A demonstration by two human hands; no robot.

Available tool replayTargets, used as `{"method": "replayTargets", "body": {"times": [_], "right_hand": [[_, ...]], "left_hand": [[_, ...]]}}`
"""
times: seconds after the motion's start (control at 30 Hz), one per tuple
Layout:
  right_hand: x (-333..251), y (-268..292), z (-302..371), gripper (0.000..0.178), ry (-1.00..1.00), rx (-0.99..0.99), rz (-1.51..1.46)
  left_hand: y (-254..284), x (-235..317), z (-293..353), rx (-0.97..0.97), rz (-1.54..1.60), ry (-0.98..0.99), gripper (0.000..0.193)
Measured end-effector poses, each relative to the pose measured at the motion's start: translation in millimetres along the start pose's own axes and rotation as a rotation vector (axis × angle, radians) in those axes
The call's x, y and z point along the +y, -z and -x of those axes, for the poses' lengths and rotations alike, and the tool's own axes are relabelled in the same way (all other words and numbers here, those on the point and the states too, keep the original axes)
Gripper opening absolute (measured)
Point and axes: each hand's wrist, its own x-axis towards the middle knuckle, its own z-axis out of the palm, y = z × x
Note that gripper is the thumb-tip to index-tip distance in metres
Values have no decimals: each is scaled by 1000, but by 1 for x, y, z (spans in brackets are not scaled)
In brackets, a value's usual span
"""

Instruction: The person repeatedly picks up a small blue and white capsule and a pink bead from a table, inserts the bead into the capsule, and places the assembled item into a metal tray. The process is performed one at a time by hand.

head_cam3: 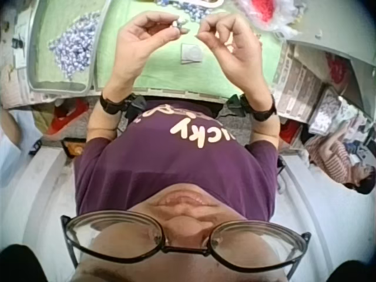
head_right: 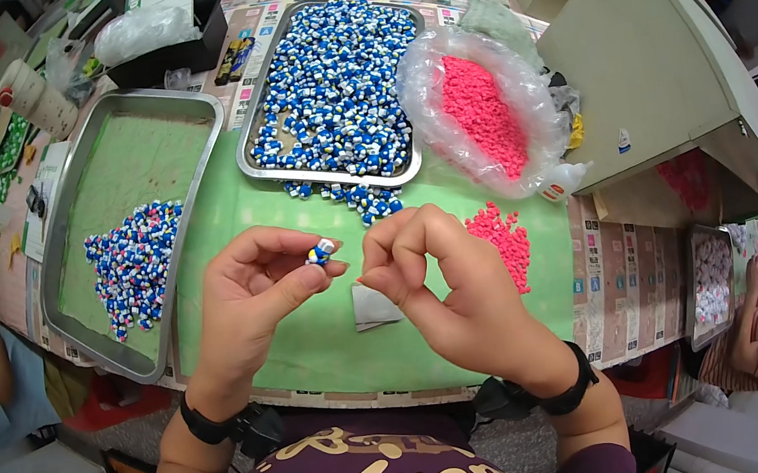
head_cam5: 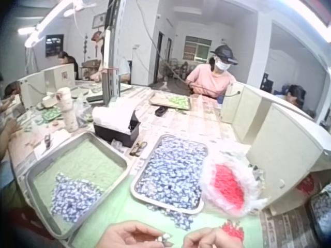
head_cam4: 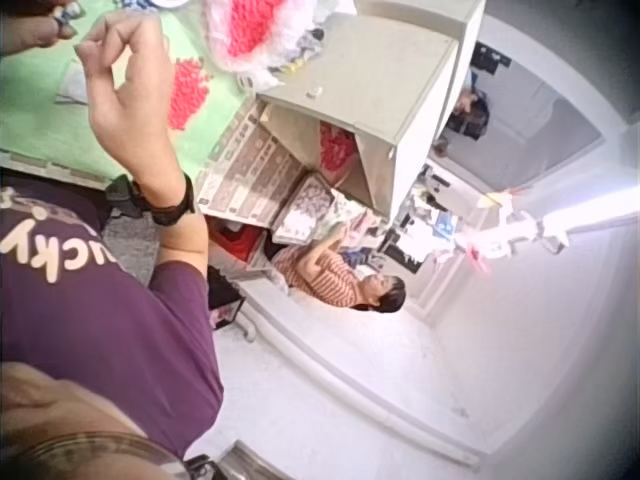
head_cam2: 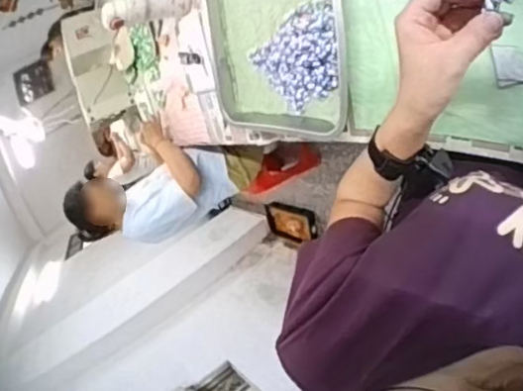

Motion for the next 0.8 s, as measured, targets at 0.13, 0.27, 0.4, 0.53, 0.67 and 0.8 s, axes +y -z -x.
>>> {"method": "replayTargets", "body": {"times": [0.13, 0.27, 0.4, 0.53, 0.67, 0.8], "right_hand": [[-6, -10, -5, 28, 56, 109, -110], [-2, -11, -4, 28, 88, 137, -20], [1, -12, -3, 27, 127, 141, 162], [3, -17, -1, 28, 182, 171, 235], [4, -9, -1, 34, 104, 116, 135], [8, 12, -3, 42, 43, 54, -65]], "left_hand": [[-11, -3, -2, -24, 32, -41, 22], [-12, -8, -2, -20, -24, -118, 23], [-17, -5, 0, -13, -81, -166, 22], [-22, -6, 3, 33, -264, -296, 20], [-22, -1, 5, -8, -342, -364, 21], [-5, 7, 9, -22, -404, -430, 21]]}}
